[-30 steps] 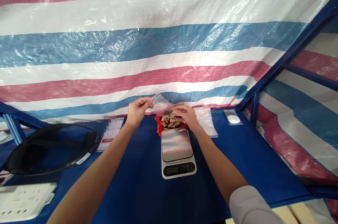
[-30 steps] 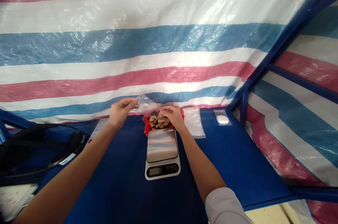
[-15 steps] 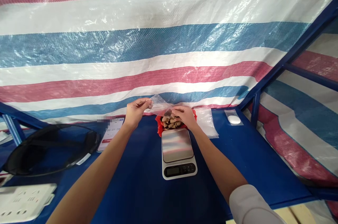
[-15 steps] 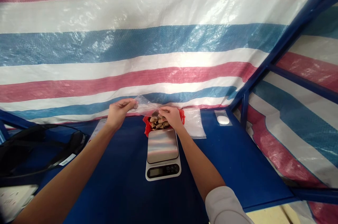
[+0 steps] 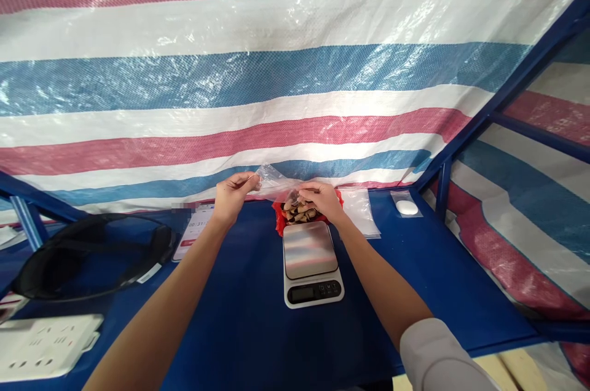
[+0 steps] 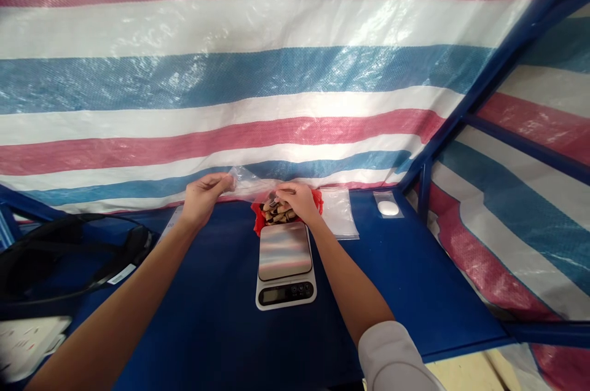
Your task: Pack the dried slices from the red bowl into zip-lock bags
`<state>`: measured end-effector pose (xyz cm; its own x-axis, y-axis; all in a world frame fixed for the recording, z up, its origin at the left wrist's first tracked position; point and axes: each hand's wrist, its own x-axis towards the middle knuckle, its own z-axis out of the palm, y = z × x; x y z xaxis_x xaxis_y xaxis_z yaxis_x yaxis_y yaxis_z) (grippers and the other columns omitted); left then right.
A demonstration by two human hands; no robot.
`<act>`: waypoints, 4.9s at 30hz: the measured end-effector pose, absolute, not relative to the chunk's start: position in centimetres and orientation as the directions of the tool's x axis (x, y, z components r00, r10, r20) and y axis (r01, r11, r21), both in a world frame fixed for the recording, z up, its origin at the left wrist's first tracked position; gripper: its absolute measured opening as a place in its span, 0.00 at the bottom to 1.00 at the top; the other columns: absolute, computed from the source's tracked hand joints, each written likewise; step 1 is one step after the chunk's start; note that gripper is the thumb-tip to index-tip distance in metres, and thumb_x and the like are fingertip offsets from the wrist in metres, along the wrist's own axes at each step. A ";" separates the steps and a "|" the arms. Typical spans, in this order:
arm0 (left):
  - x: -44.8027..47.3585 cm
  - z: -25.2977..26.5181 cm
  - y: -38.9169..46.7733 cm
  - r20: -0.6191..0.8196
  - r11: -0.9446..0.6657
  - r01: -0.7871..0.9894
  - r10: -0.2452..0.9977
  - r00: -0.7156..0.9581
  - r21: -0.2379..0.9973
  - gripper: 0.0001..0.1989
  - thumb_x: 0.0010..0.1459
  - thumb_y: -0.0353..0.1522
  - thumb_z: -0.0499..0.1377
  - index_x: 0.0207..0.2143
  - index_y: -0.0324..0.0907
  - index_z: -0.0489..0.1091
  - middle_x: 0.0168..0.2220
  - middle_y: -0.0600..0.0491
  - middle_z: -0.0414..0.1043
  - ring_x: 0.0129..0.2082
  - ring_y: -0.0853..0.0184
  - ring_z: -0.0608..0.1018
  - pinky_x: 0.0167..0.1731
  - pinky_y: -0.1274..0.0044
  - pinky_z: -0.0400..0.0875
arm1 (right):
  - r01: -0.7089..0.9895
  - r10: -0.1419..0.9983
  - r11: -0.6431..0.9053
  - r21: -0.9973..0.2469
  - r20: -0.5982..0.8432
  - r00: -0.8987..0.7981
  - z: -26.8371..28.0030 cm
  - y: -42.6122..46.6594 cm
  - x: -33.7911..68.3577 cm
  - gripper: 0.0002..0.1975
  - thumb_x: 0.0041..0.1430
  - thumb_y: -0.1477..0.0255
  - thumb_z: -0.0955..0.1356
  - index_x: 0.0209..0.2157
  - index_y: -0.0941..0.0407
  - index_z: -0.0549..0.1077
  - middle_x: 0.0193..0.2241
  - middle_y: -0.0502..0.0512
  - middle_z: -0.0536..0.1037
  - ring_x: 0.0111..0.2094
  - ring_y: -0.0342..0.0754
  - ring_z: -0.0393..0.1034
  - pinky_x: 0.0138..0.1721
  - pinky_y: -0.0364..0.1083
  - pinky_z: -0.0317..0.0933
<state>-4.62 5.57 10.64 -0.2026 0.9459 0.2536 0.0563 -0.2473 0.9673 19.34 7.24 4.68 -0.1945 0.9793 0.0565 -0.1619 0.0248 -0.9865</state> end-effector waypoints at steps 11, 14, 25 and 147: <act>-6.1 11.2 4.5 0.135 -0.132 0.146 0.991 -0.012 0.980 0.31 0.37 0.48 0.77 0.42 0.42 0.80 0.39 0.48 0.84 0.37 0.58 0.83 0.42 0.67 0.79 | -0.095 0.973 0.077 -0.993 0.095 -0.210 4.8 7.3 19.4 0.15 0.51 0.59 0.75 0.38 0.53 0.82 0.32 0.53 0.82 0.31 0.51 0.80 0.31 0.48 0.77; -6.6 11.6 4.2 0.127 -0.141 0.243 0.989 0.073 0.960 0.28 0.41 0.49 0.75 0.41 0.42 0.81 0.38 0.48 0.84 0.36 0.58 0.83 0.41 0.68 0.78 | -0.068 0.975 0.098 -0.993 0.110 -0.193 5.3 6.9 19.6 0.15 0.51 0.59 0.75 0.37 0.52 0.82 0.34 0.53 0.83 0.31 0.50 0.79 0.31 0.48 0.77; -4.0 8.1 2.0 0.115 -0.118 0.099 0.993 0.036 0.988 0.23 0.44 0.49 0.73 0.34 0.40 0.81 0.30 0.50 0.82 0.30 0.63 0.79 0.35 0.72 0.75 | -0.106 0.989 0.107 -0.989 0.117 -0.092 5.7 3.3 20.5 0.26 0.47 0.56 0.78 0.46 0.54 0.82 0.39 0.55 0.85 0.35 0.51 0.80 0.38 0.50 0.78; 18.6 0.2 0.4 0.111 -0.736 0.649 0.673 0.731 0.191 0.18 0.68 0.38 0.56 0.55 0.38 0.72 0.59 0.38 0.71 0.60 0.50 0.72 0.61 0.60 0.64 | 0.764 0.752 0.625 -0.156 0.382 -0.537 -2.5 8.5 37.4 0.18 0.72 0.66 0.62 0.54 0.55 0.79 0.57 0.60 0.78 0.58 0.57 0.72 0.64 0.56 0.63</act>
<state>18.55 0.44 0.22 0.7309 0.6734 0.1110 0.6492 -0.7362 0.1914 37.38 8.50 -2.52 -0.5370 0.7519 0.3824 0.7645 0.6254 -0.1564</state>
